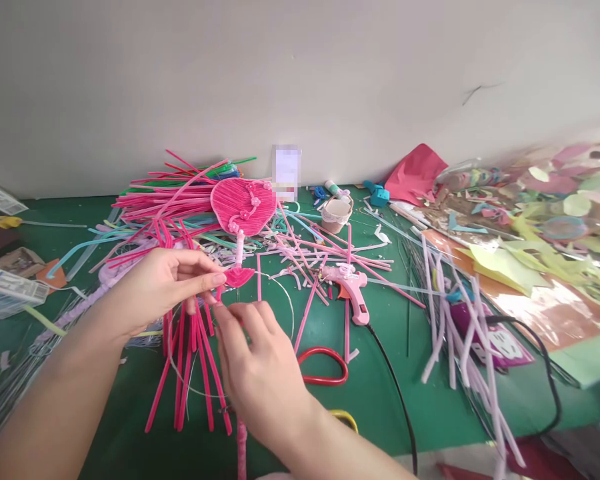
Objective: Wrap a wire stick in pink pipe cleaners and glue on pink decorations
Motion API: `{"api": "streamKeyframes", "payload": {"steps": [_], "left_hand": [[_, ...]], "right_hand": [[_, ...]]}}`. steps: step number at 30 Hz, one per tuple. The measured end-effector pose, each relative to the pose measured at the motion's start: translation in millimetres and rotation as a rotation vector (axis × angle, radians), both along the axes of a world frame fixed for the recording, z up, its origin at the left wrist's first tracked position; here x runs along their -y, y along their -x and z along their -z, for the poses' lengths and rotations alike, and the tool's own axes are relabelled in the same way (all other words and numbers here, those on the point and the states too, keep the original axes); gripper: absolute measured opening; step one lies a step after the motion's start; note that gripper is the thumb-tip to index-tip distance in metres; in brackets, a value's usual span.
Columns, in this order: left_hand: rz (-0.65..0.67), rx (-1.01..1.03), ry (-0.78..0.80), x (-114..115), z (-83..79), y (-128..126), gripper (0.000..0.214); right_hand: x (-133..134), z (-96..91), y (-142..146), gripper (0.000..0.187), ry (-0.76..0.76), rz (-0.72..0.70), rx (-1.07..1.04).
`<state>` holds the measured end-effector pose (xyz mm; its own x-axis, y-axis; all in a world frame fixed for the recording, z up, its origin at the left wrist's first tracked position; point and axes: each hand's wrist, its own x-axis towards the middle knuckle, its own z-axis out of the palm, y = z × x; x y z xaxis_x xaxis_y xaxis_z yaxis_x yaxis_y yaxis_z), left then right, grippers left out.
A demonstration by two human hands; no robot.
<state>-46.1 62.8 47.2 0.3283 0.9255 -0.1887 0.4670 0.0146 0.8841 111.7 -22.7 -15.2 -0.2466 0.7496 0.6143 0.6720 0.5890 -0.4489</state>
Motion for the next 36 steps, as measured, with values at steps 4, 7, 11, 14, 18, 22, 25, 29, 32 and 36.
{"api": "streamKeyframes", "payload": {"steps": [4,7,11,14,18,22,25,29,32,36], "left_hand": [[0.006,-0.029,-0.001,-2.6,4.3,1.6,0.016],[-0.006,-0.044,0.017,-3.1,6.2,1.6,0.014],[0.013,-0.064,-0.013,-2.2,4.1,1.4,0.014],[0.009,-0.089,-0.007,-1.8,2.0,0.9,0.017],[0.043,-0.067,0.034,-2.8,2.4,-0.3,0.019],[0.075,-0.036,0.057,-3.8,5.3,1.0,0.024],[0.083,-0.056,0.064,-4.3,6.6,4.2,0.032],[0.075,-0.076,0.066,-4.7,6.3,6.5,0.036],[0.049,-0.051,0.091,-4.1,5.0,5.2,0.038],[0.022,-0.027,0.108,-3.8,4.9,3.1,0.038]], "right_hand": [[7.2,1.9,14.4,0.041,-0.066,-0.050,0.090],[12.2,-4.1,19.5,0.044,-0.062,-0.028,0.111],[13.8,-13.8,-5.3,0.035,0.012,0.167,-0.013],[4.5,5.0,-50.9,0.032,0.004,0.430,-0.065],[-14.5,59.2,-109.6,0.063,0.251,0.877,0.145],[-26.2,85.3,-129.1,0.065,0.553,0.918,0.241],[-29.5,77.6,-129.1,0.047,0.617,0.942,0.147],[-28.7,59.5,-131.4,0.042,0.661,1.014,-0.055],[-23.2,46.3,-128.4,0.046,0.527,1.081,-0.287],[-9.3,26.1,-102.7,0.041,0.303,0.960,-0.403]]}}
